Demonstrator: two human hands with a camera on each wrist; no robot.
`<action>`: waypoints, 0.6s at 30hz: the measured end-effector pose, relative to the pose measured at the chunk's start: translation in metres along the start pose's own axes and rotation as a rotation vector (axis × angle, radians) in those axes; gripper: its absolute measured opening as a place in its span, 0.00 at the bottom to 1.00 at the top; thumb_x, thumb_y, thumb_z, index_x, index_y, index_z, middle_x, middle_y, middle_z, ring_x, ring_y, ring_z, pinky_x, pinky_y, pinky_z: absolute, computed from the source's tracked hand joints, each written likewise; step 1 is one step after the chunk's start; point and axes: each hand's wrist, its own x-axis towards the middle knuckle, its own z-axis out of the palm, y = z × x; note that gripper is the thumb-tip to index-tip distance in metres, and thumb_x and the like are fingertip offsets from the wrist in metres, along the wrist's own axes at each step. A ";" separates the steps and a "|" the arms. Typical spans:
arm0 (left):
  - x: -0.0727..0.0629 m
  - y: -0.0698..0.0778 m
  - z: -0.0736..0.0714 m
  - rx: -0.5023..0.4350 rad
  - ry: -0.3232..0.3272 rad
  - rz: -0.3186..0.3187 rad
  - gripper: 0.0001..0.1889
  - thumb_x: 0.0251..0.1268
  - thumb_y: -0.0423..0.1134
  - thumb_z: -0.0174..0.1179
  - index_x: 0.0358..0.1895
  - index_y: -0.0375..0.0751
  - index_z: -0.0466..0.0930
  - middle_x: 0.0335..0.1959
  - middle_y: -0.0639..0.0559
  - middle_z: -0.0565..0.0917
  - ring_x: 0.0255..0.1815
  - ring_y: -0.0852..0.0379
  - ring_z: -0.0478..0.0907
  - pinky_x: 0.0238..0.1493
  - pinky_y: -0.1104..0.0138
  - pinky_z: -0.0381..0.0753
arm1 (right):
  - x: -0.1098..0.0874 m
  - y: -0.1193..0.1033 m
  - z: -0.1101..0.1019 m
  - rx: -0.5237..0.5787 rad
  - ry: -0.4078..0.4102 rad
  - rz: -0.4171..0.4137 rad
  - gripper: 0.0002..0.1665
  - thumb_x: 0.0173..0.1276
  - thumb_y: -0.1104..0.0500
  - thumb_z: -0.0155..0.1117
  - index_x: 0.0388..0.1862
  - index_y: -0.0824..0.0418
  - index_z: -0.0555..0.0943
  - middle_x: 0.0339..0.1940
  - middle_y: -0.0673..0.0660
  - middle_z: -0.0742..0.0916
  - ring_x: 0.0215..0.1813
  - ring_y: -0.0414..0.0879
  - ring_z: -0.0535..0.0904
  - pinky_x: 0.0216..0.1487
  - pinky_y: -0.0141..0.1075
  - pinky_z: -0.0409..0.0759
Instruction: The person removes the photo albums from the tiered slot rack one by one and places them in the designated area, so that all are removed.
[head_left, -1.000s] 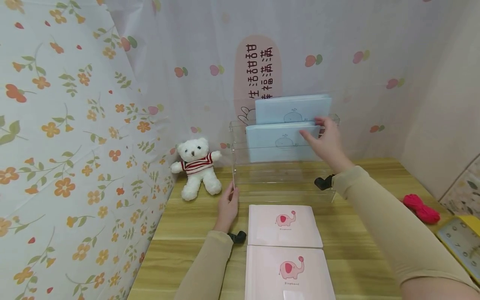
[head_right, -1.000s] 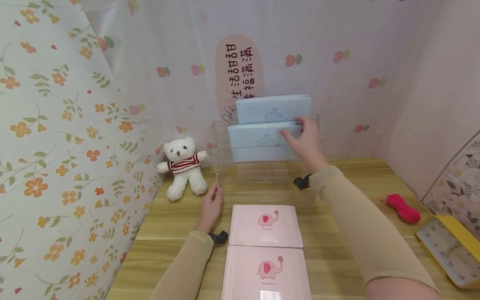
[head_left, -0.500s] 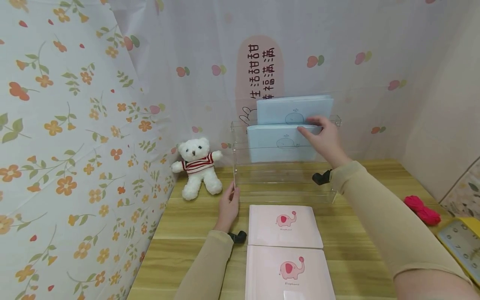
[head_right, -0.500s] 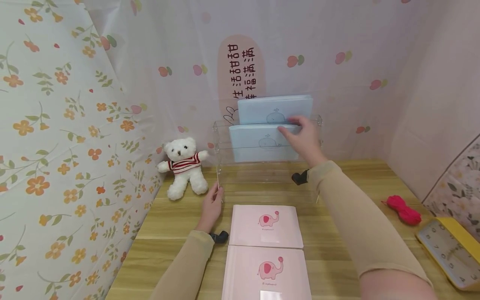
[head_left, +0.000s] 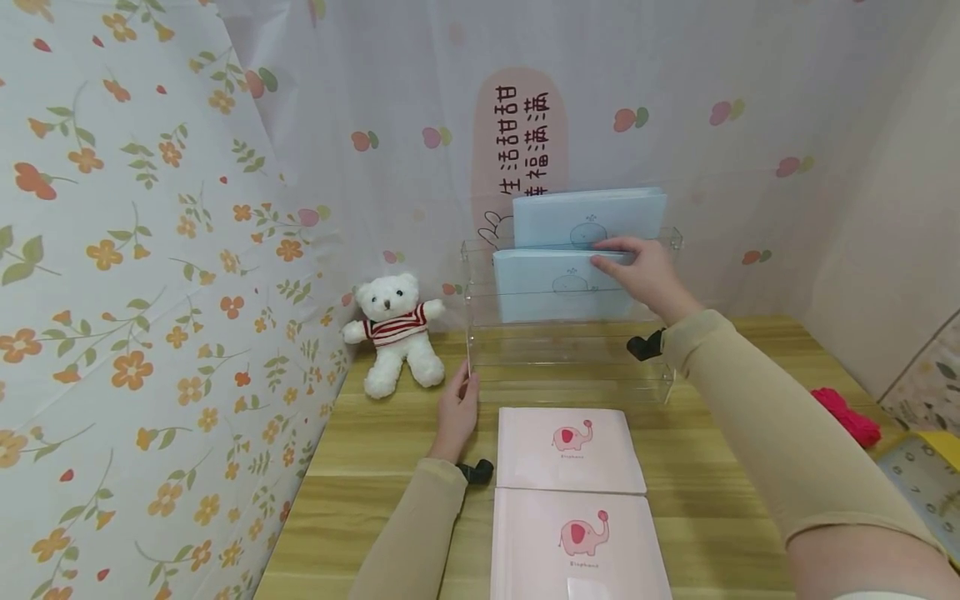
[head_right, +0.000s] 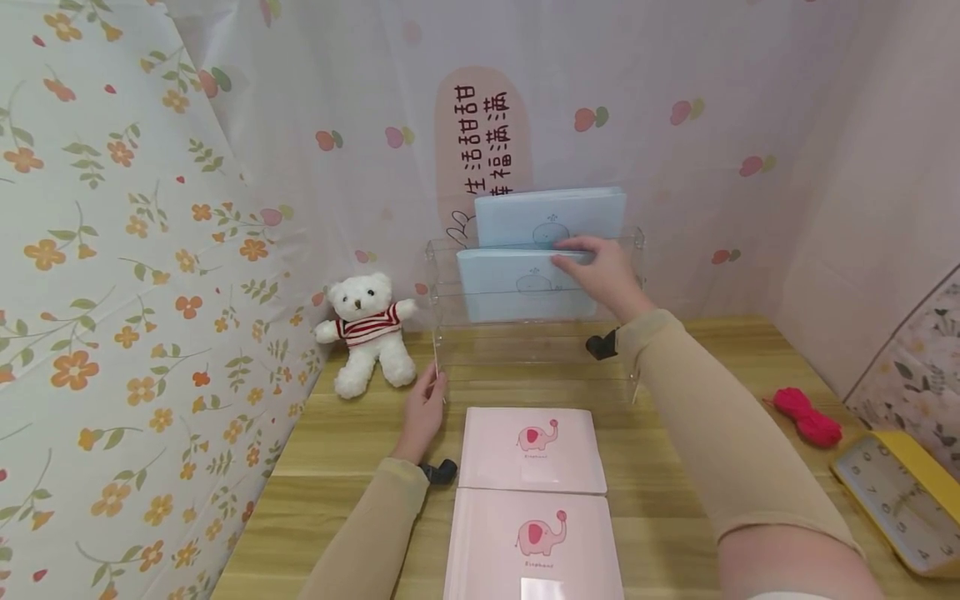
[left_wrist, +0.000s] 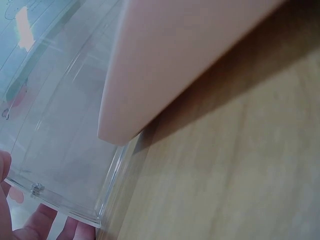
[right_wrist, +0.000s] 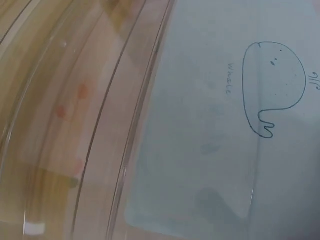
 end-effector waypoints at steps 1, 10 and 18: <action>0.000 0.000 0.000 0.001 0.001 -0.001 0.27 0.90 0.50 0.55 0.85 0.55 0.70 0.78 0.44 0.81 0.72 0.40 0.83 0.71 0.42 0.83 | -0.001 -0.001 0.000 -0.012 -0.006 0.012 0.30 0.80 0.42 0.72 0.71 0.57 0.85 0.85 0.62 0.76 0.87 0.62 0.66 0.81 0.59 0.69; 0.001 -0.004 -0.001 0.018 0.012 0.019 0.27 0.90 0.50 0.55 0.84 0.51 0.71 0.79 0.45 0.80 0.73 0.40 0.83 0.72 0.42 0.83 | -0.006 0.003 0.013 0.001 0.092 0.036 0.25 0.80 0.44 0.73 0.67 0.57 0.86 0.85 0.61 0.76 0.84 0.60 0.68 0.78 0.58 0.73; 0.002 -0.007 -0.001 0.021 0.014 0.028 0.28 0.90 0.52 0.55 0.84 0.49 0.72 0.79 0.45 0.81 0.73 0.40 0.83 0.73 0.42 0.82 | -0.018 -0.004 0.023 0.106 0.313 -0.048 0.21 0.77 0.50 0.76 0.61 0.60 0.90 0.69 0.61 0.85 0.77 0.59 0.74 0.82 0.57 0.69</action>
